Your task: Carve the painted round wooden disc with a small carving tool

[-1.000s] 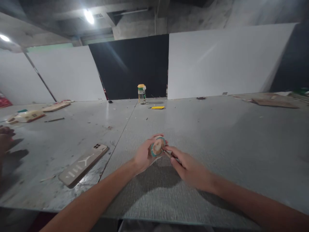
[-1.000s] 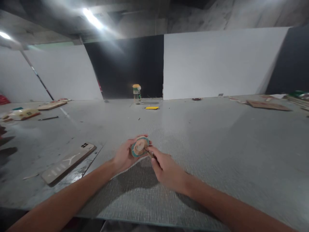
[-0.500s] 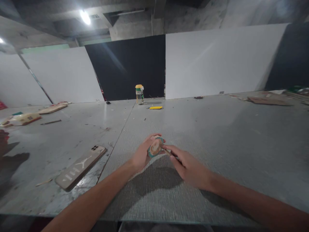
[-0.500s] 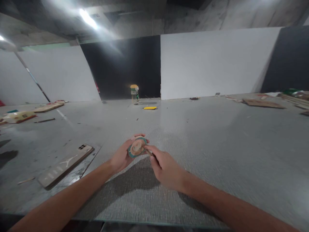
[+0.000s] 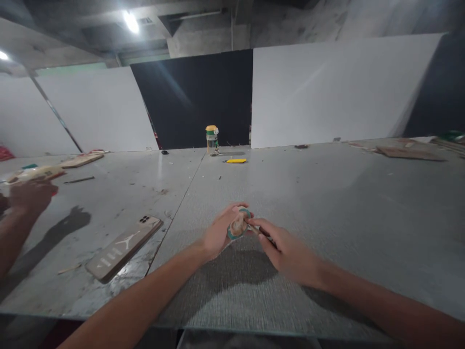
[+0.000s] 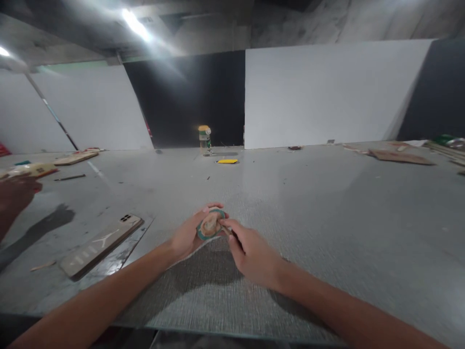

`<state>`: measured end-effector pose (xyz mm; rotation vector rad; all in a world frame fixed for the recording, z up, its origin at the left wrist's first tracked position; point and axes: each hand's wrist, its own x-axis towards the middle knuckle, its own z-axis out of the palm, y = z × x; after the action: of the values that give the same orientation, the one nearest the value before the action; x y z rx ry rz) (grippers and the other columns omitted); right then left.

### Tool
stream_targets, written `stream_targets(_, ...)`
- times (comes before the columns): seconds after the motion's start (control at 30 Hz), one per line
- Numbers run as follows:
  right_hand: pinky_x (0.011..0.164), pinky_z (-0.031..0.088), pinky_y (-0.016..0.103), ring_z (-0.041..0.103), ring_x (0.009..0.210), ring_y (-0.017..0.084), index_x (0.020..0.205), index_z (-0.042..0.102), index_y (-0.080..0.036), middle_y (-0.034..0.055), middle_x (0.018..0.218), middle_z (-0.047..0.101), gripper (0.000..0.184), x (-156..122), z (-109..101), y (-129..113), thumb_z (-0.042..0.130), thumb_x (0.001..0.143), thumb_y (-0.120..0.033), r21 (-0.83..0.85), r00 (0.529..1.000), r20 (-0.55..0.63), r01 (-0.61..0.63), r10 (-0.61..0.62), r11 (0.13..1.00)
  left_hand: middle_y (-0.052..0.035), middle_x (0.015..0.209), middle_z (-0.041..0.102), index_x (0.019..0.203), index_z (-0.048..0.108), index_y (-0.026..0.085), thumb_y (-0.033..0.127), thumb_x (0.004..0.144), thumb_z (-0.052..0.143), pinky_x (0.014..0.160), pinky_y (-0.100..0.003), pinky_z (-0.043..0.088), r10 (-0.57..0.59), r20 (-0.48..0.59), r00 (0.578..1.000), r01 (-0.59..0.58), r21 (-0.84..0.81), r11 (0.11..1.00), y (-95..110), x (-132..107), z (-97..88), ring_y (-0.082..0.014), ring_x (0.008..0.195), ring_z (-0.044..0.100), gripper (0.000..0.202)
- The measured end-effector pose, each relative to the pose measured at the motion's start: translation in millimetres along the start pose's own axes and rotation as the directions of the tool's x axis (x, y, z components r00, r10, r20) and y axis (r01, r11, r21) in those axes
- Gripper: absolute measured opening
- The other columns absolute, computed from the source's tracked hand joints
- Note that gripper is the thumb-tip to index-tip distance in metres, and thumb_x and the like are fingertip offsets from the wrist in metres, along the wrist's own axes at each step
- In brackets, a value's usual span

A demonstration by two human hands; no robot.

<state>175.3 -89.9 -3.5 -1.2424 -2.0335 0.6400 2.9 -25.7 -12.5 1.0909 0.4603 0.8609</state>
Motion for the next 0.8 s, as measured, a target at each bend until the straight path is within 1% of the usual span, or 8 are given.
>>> stream_targets(0.1, 0.088, 0.048, 0.036, 0.062, 0.104, 0.022, 0.131, 0.052, -0.018, 0.0126, 0.115, 0.066, 0.040, 0.2, 0.1, -0.4, 0.038, 0.093, -0.018, 0.017, 0.999, 0.021, 0.030, -0.030, 0.999, -0.0093, 0.102, 0.062, 0.109, 0.055, 0.017, 0.046, 0.087, 0.053, 0.080, -0.032, 0.044, -0.006, -0.053, 0.999, 0.009, 0.053, 0.999, 3.0, -0.8, 2.8, -0.0184, 0.089, 0.059, 0.036)
stream_targets(0.17, 0.090, 0.047, 0.037, 0.061, 0.107, 0.022, 0.132, 0.051, -0.019, 0.0127, 0.118, 0.065, 0.041, -0.2, -0.3, -1.1, 0.039, 0.093, -0.018, 0.023, 0.999, 0.030, 0.039, -0.040, 0.999, -0.0092, 0.103, 0.062, 0.109, 0.055, 0.017, 0.045, 0.088, 0.053, 0.079, -0.032, 0.044, 0.006, -0.073, 0.997, -0.001, 0.068, 0.998, 4.8, -0.7, 3.9, -0.0181, 0.089, 0.059, 0.035)
stream_targets(0.23, 0.090, 0.047, 0.038, 0.061, 0.106, 0.023, 0.132, 0.051, -0.018, 0.0134, 0.117, 0.065, 0.041, -0.5, -1.2, -2.2, 0.039, 0.093, -0.019, 0.012, 1.000, 0.020, 0.018, -0.018, 1.000, -0.0094, 0.103, 0.061, 0.108, 0.055, 0.017, 0.045, 0.088, 0.052, 0.080, -0.033, 0.045, 0.009, -0.059, 0.998, -0.005, 0.063, 0.998, 4.8, -0.5, 3.5, -0.0188, 0.090, 0.059, 0.035)
stream_targets(0.33, 0.085, 0.049, 0.037, 0.063, 0.100, 0.023, 0.130, 0.052, -0.016, 0.0141, 0.112, 0.067, 0.039, 0.0, -2.4, -3.7, 0.038, 0.093, -0.019, -0.011, 1.000, 0.006, -0.025, 0.025, 1.000, -0.0092, 0.100, 0.062, 0.109, 0.055, 0.018, 0.046, 0.088, 0.051, 0.083, -0.037, 0.046, 0.012, -0.001, 1.000, -0.012, 0.082, 0.997, 0.7, -0.1, 0.0, -0.0203, 0.091, 0.059, 0.036)
stream_targets(0.4, 0.084, 0.049, 0.034, 0.063, 0.099, 0.022, 0.128, 0.053, -0.017, 0.0129, 0.112, 0.066, 0.038, 0.9, -2.6, -4.0, 0.038, 0.093, -0.017, -0.001, 1.000, 0.022, -0.012, 0.012, 1.000, -0.0085, 0.099, 0.062, 0.109, 0.057, 0.018, 0.047, 0.088, 0.051, 0.081, -0.034, 0.046, 0.025, -0.004, 1.000, -0.024, 0.143, 0.989, -3.0, 0.3, -3.1, -0.0192, 0.089, 0.059, 0.036)
stream_targets(0.5, 0.082, 0.049, 0.033, 0.064, 0.094, 0.021, 0.125, 0.055, -0.019, 0.0108, 0.109, 0.068, 0.036, 2.0, -2.7, -3.5, 0.037, 0.093, -0.016, 0.022, 0.999, 0.046, 0.015, -0.016, 1.000, -0.0078, 0.096, 0.062, 0.106, 0.059, 0.017, 0.048, 0.087, 0.052, 0.075, -0.029, 0.044, 0.040, -0.062, 0.997, -0.025, 0.218, 0.976, -5.1, 1.2, -4.8, -0.0169, 0.084, 0.059, 0.037)
stream_targets(0.67, 0.083, 0.048, 0.036, 0.063, 0.097, 0.023, 0.126, 0.053, -0.019, 0.0126, 0.114, 0.066, 0.036, 1.2, -3.4, -1.7, 0.038, 0.093, -0.019, -0.002, 1.000, 0.000, 0.009, -0.009, 1.000, -0.0073, 0.091, 0.062, 0.107, 0.057, 0.018, 0.051, 0.088, 0.047, 0.073, -0.033, 0.048, 0.021, -0.019, 1.000, -0.018, 0.153, 0.988, -2.9, 1.7, -1.7, -0.0181, 0.080, 0.059, 0.040)
stream_targets(0.8, 0.081, 0.048, 0.036, 0.063, 0.092, 0.022, 0.122, 0.053, -0.017, 0.0124, 0.106, 0.067, 0.033, -0.7, 0.3, 0.0, 0.038, 0.093, -0.017, -0.007, 0.999, 0.052, 0.000, 0.000, 1.000, -0.0062, 0.085, 0.061, 0.101, 0.060, 0.016, 0.050, 0.087, 0.049, 0.063, -0.027, 0.047, 0.033, -0.051, 0.998, -0.021, 0.220, 0.975, -5.4, 2.9, -4.7, -0.0154, 0.071, 0.059, 0.038)
